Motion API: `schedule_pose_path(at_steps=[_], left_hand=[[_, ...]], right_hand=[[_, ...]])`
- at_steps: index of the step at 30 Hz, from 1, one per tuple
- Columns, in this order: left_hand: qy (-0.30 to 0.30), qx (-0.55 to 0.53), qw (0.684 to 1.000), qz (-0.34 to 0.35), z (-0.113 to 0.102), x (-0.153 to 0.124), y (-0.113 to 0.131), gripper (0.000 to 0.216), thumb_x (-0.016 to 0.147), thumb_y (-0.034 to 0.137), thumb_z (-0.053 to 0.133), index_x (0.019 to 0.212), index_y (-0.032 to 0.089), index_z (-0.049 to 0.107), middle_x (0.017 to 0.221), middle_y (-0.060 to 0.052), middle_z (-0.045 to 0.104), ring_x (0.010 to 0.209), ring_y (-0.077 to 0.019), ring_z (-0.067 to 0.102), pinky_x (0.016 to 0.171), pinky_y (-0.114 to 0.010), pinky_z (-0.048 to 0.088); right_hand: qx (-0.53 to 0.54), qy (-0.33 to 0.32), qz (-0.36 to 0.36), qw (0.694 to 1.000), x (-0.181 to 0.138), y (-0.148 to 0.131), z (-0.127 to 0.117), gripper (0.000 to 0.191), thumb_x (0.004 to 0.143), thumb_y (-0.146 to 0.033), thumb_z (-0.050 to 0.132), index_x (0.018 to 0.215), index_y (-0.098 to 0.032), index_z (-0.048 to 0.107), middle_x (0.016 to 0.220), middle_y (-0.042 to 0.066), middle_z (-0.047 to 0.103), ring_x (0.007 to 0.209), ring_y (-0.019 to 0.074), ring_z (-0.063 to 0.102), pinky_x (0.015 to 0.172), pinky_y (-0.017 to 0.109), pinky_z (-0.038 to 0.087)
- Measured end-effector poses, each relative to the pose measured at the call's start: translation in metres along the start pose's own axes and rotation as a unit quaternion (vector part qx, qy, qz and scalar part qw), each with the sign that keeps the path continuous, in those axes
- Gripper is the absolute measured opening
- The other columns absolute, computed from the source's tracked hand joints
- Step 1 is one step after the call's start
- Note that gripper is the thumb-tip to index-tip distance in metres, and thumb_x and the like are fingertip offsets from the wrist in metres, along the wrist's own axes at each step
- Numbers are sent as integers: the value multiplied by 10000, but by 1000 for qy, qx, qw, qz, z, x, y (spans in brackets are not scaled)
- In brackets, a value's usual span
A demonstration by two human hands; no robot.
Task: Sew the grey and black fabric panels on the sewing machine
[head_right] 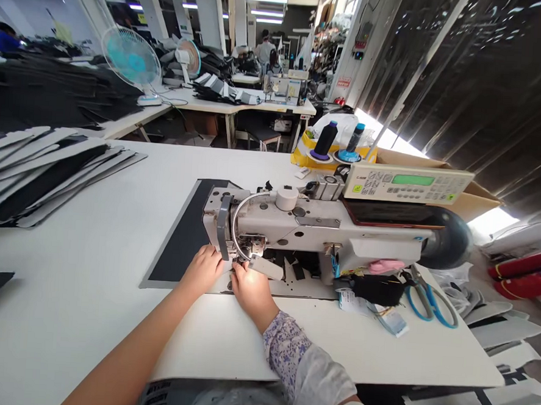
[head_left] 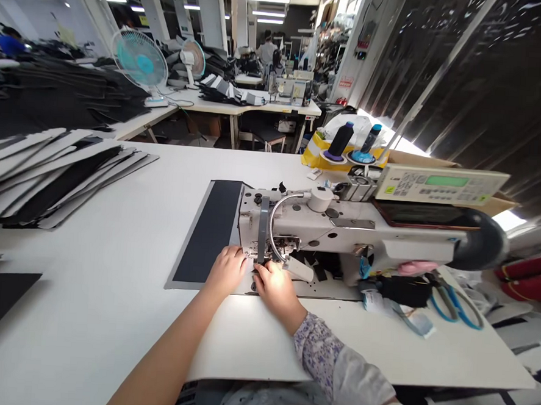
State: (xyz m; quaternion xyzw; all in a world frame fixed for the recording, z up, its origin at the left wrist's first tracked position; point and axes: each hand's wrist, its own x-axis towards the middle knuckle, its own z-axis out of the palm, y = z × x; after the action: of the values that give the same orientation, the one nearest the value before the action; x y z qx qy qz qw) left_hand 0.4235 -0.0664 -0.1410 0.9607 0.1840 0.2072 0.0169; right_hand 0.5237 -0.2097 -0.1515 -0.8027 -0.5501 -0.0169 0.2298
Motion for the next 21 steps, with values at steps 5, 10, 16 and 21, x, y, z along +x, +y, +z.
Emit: schedule_pose_path(at_steps=[5, 10, 16, 21], left_hand=[[-5, 33, 999, -4, -4, -1, 0, 168, 873, 166, 461, 881, 174, 628, 896, -93, 631, 877, -234, 572, 794, -364, 465], [-23, 26, 999, 18, -15, -18, 1, 239, 876, 120, 435, 1003, 185, 626, 952, -81, 635, 900, -213, 582, 799, -336, 469], [-112, 25, 989, 93, -27, -33, 26, 490, 853, 88, 476, 1271, 336, 531, 898, -21, 612, 790, -179, 586, 603, -252, 459], [-63, 2, 995, 84, -17, -33, 30, 298, 848, 105, 516, 1076, 241, 651, 1097, -74, 651, 1053, -227, 581, 807, -336, 531]], right_hand=[[124, 51, 18, 991, 0, -2, 3, 254, 862, -226, 553, 1074, -164, 678, 957, 117, 675, 918, 231, 639, 814, 349, 515], [475, -68, 234, 846, -4, -10, -11, 396, 861, -333, 544, 1219, -161, 550, 1051, 117, 670, 740, 190, 695, 562, 290, 563], [506, -293, 251, 771, -12, -7, -29, 277, 866, -408, 554, 729, -171, 518, 552, -29, 592, 365, 74, 516, 350, 164, 422], [445, -268, 228, 824, -18, -11, -27, 238, 884, -293, 501, 669, -209, 445, 472, -70, 525, 307, 74, 429, 311, 170, 337]])
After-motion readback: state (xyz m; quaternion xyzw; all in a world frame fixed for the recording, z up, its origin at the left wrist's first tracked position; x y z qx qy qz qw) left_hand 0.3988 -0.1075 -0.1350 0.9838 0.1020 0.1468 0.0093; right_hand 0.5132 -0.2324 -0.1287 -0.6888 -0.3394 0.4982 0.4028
